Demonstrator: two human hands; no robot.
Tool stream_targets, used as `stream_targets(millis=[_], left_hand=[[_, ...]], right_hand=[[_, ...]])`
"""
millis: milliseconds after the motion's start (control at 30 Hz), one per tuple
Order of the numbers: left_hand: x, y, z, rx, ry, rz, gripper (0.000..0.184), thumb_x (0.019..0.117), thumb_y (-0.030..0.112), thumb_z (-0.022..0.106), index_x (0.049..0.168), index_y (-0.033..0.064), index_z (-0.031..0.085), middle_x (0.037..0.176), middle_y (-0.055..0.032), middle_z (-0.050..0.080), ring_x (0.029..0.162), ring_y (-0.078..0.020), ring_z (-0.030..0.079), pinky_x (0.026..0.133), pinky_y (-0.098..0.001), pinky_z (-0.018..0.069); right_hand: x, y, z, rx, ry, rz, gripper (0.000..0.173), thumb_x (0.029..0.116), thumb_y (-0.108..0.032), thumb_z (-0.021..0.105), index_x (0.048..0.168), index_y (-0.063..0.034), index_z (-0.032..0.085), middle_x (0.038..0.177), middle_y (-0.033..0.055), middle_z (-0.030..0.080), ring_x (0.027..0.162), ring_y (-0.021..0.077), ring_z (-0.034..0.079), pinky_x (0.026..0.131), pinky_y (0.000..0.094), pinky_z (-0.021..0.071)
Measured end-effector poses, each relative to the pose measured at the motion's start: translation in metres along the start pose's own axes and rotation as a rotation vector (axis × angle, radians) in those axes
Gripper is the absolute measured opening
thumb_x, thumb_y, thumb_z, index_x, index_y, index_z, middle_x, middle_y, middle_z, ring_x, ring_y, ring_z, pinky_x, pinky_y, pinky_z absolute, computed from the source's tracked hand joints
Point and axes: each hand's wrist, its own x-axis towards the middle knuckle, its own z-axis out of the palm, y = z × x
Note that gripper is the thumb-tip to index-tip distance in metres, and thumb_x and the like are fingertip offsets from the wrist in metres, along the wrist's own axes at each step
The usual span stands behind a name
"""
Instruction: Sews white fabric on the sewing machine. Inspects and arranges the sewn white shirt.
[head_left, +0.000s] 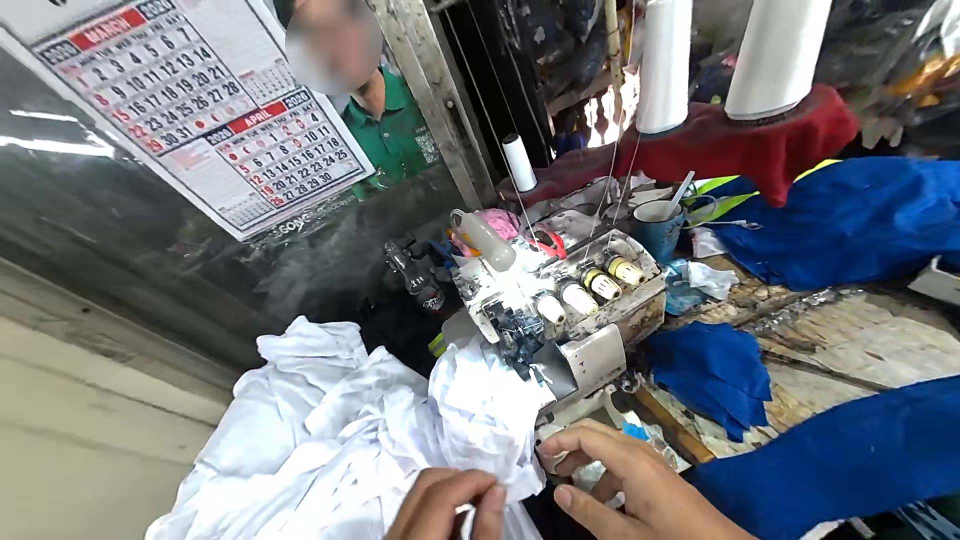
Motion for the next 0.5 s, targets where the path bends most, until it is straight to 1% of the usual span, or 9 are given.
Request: stream_targets(millis=[100, 133, 200, 267, 300, 367, 400, 467, 500], left_hand=[[0.001, -0.020, 0.034, 0.130, 0.173, 0.076, 0.013, 0.0917, 0.015, 0.075, 0.101, 0.0060, 0.077, 0.098, -0.0065, 0.069, 0.068, -0.0030, 0.059, 0.054, -0.0169, 0.0494], [0.003, -0.026, 0.038, 0.173, 0.189, 0.083, 0.016, 0.0908, 0.017, 0.077, 0.103, 0.0072, 0.078, 0.102, -0.0075, 0.068, 0.071, -0.0037, 0.061, 0.056, -0.0173, 0.0511], [0.009, -0.031, 0.038, 0.236, 0.160, 0.078, 0.019, 0.0907, 0.022, 0.078, 0.106, 0.0106, 0.079, 0.109, -0.0088, 0.067, 0.074, -0.0048, 0.064, 0.059, -0.0194, 0.0557], [0.014, -0.032, 0.033, 0.265, 0.125, 0.086, 0.014, 0.0933, 0.022, 0.074, 0.103, 0.0140, 0.080, 0.110, -0.0076, 0.067, 0.069, -0.0042, 0.063, 0.056, -0.0204, 0.0553], [0.017, -0.031, 0.028, 0.259, 0.101, 0.095, 0.013, 0.0948, 0.022, 0.072, 0.102, 0.0139, 0.079, 0.110, -0.0071, 0.068, 0.069, -0.0037, 0.062, 0.055, -0.0201, 0.0544], [0.025, -0.023, 0.012, 0.219, 0.024, 0.106, 0.014, 0.0971, 0.020, 0.067, 0.103, 0.0094, 0.076, 0.110, -0.0071, 0.069, 0.074, -0.0046, 0.063, 0.058, -0.0204, 0.0543], [0.030, -0.015, 0.003, 0.204, -0.028, 0.098, 0.016, 0.0983, 0.019, 0.064, 0.104, 0.0070, 0.072, 0.106, -0.0072, 0.070, 0.074, -0.0056, 0.063, 0.057, -0.0217, 0.0536], [0.041, 0.003, -0.009, 0.219, -0.110, 0.078, 0.018, 0.0989, 0.020, 0.059, 0.103, 0.0051, 0.069, 0.086, -0.0035, 0.067, 0.064, -0.0070, 0.058, 0.053, -0.0248, 0.0498], [0.048, 0.011, -0.012, 0.247, -0.151, 0.075, 0.019, 0.0993, 0.022, 0.058, 0.102, 0.0064, 0.069, 0.081, -0.0016, 0.065, 0.063, -0.0074, 0.057, 0.053, -0.0261, 0.0491]], right_hand=[[-0.002, -0.002, 0.004, 0.002, -0.027, 0.024, 0.035, 0.0997, -0.030, 0.068, 0.133, -0.0185, 0.064, 0.128, 0.0024, 0.064, 0.107, 0.0134, 0.069, 0.076, 0.0340, 0.0656], [-0.003, -0.003, 0.004, -0.010, -0.038, 0.026, 0.037, 0.0996, -0.031, 0.068, 0.134, -0.0187, 0.064, 0.130, 0.0026, 0.063, 0.108, 0.0137, 0.069, 0.076, 0.0344, 0.0656], [-0.004, -0.006, 0.005, -0.024, -0.061, 0.024, 0.040, 0.0996, -0.030, 0.068, 0.137, -0.0173, 0.062, 0.137, 0.0036, 0.061, 0.111, 0.0146, 0.068, 0.079, 0.0352, 0.0647], [-0.004, -0.006, 0.007, -0.022, -0.065, 0.002, 0.042, 0.0991, -0.028, 0.068, 0.138, -0.0153, 0.062, 0.139, 0.0053, 0.060, 0.113, 0.0159, 0.068, 0.082, 0.0357, 0.0643], [-0.004, -0.005, 0.009, -0.017, -0.065, -0.011, 0.044, 0.0986, -0.027, 0.069, 0.140, -0.0142, 0.061, 0.140, 0.0064, 0.060, 0.114, 0.0167, 0.068, 0.084, 0.0359, 0.0640], [-0.002, -0.006, 0.015, -0.002, -0.074, -0.019, 0.049, 0.0976, -0.027, 0.071, 0.143, -0.0134, 0.059, 0.143, 0.0083, 0.057, 0.116, 0.0183, 0.066, 0.087, 0.0372, 0.0631], [-0.001, -0.008, 0.018, 0.013, -0.082, -0.016, 0.052, 0.0968, -0.027, 0.072, 0.145, -0.0132, 0.057, 0.144, 0.0090, 0.056, 0.117, 0.0194, 0.066, 0.088, 0.0385, 0.0629], [0.004, -0.012, 0.026, 0.054, -0.108, -0.022, 0.057, 0.0956, -0.027, 0.073, 0.147, -0.0115, 0.055, 0.146, 0.0105, 0.055, 0.118, 0.0210, 0.066, 0.089, 0.0402, 0.0628], [0.007, -0.014, 0.032, 0.087, -0.118, -0.038, 0.058, 0.0952, -0.027, 0.073, 0.147, -0.0091, 0.054, 0.146, 0.0123, 0.054, 0.118, 0.0220, 0.066, 0.089, 0.0407, 0.0629]])
